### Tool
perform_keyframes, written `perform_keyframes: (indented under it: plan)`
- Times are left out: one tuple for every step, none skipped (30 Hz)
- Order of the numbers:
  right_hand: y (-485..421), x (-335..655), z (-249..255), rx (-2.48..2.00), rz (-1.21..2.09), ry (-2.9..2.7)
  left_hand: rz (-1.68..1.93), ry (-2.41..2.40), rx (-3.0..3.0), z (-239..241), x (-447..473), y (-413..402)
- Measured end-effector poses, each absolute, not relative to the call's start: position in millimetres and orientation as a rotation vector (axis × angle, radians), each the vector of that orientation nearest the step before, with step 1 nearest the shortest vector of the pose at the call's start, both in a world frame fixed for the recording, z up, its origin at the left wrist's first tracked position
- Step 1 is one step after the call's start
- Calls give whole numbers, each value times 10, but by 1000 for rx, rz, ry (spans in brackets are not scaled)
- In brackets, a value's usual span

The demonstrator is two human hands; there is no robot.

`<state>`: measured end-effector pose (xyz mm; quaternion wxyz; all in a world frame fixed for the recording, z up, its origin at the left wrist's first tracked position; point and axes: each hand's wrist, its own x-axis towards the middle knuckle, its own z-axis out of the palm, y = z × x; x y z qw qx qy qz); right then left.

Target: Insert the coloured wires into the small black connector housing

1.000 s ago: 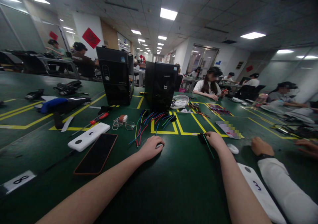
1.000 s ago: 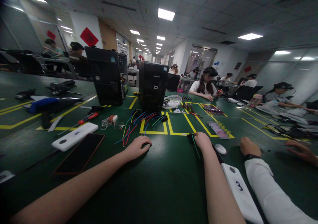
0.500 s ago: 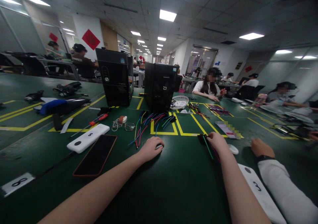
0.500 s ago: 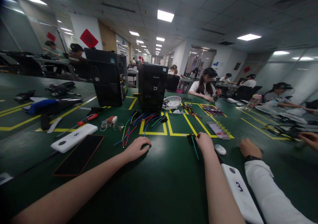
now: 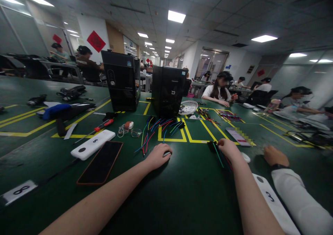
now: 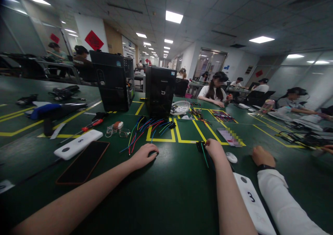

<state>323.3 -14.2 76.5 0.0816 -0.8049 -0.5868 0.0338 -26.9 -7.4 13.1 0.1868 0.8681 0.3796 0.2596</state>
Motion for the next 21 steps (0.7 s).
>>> perform_keyframes:
  plan:
    - [-137,3236,753,-2398,98,-1752,730,1069,2442,131,-269,-74]
    - [-130,3242,740,-2395,94,-1750,728,1068,2441,131,-270,-74]
    - [-123,3249,727,-2393,86,-1749,729,1066,2441,132,-270,-75]
    - [-115,3258,715,-2394,79,-1746,731,1062,2440,132,-271,-75]
    - [-108,3268,705,-2396,70,-1744,735,1060,2441,131,-272,-75]
    - [-102,3277,696,-2396,60,-1745,738,1057,2442,130,-273,-74]
    - [-98,3285,689,-2399,49,-1745,743,1056,2444,127,-274,-73]
    - [-94,3291,684,-2401,39,-1748,745,1054,2446,123,-275,-71]
    - [-92,3294,680,-2401,32,-1753,747,1051,2449,119,-276,-70]
    - [-91,3294,677,-2402,23,-1758,748,1049,2450,115,-277,-68]
    - [-92,3291,676,-2401,12,-1761,749,1049,2451,111,-277,-66]
    - [-93,3284,676,-2402,6,-1762,748,1049,2451,109,-277,-65]
    - [-96,3276,677,-2404,2,-1760,746,1052,2450,109,-277,-65]
    - [-99,3266,681,-2403,4,-1758,743,1056,2450,110,-277,-66]
    - [-103,3257,688,-2405,15,-1758,738,1060,2451,114,-277,-67]
    - [-109,3249,699,-2411,35,-1759,732,1062,2454,119,-278,-68]
    - [-116,3242,714,-2420,61,-1761,727,1064,2457,124,-278,-71]
    - [-126,3236,733,-2428,89,-1768,725,1067,2460,129,-278,-73]
    - [-137,3228,756,-2436,116,-1779,723,1067,2462,132,-279,-74]
    - [-150,3217,781,-2444,143,-1794,723,1068,2463,134,-279,-75]
    - [-164,3197,805,-2446,166,-1814,723,1068,2463,133,-279,-75]
